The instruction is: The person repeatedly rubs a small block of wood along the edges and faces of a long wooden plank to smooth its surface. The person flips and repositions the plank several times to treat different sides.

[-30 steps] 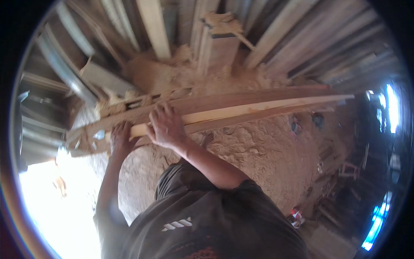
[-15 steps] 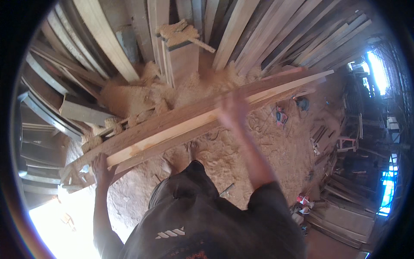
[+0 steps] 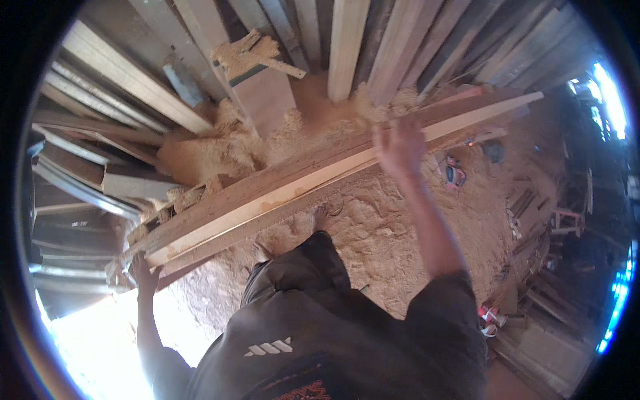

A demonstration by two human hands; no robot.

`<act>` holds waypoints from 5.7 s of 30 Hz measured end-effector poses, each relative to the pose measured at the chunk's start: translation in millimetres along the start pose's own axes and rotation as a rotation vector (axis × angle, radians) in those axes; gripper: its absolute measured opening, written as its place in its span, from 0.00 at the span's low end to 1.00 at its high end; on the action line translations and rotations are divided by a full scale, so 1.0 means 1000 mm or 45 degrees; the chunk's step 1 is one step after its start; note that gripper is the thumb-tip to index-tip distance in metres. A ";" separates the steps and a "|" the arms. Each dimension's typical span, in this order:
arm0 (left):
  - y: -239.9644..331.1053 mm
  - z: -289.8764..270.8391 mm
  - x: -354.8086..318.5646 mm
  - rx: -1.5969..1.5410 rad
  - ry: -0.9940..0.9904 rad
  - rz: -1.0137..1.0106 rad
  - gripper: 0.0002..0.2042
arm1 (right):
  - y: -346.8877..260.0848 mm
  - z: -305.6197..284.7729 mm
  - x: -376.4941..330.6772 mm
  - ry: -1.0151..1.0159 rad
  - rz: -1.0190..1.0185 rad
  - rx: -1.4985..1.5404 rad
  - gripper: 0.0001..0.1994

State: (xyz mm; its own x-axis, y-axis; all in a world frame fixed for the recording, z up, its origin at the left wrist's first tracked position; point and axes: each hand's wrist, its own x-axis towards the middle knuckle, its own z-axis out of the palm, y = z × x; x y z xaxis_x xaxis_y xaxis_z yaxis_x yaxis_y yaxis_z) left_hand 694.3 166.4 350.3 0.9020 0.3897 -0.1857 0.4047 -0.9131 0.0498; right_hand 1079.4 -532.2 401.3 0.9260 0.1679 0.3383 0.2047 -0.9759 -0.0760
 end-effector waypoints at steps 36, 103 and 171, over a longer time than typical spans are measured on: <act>0.453 -0.015 0.005 -0.633 0.183 0.390 0.55 | -0.103 -0.007 -0.047 -0.529 -1.253 0.826 0.38; 0.404 -0.011 0.009 -0.584 0.368 0.246 0.39 | -0.099 0.011 -0.010 -0.451 -1.342 0.594 0.43; 0.533 0.063 -0.150 -2.511 0.351 -1.518 0.36 | -0.163 0.017 -0.003 -0.548 -1.431 0.824 0.19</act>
State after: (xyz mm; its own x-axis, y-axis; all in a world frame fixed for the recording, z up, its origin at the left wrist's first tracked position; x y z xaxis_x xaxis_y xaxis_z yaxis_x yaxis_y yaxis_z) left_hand 764.7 -386.1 342.7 0.1621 0.6278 -0.7613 0.0286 0.7682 0.6396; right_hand 1048.9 -371.1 396.6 0.1635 0.9658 0.2014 0.9060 -0.0662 -0.4180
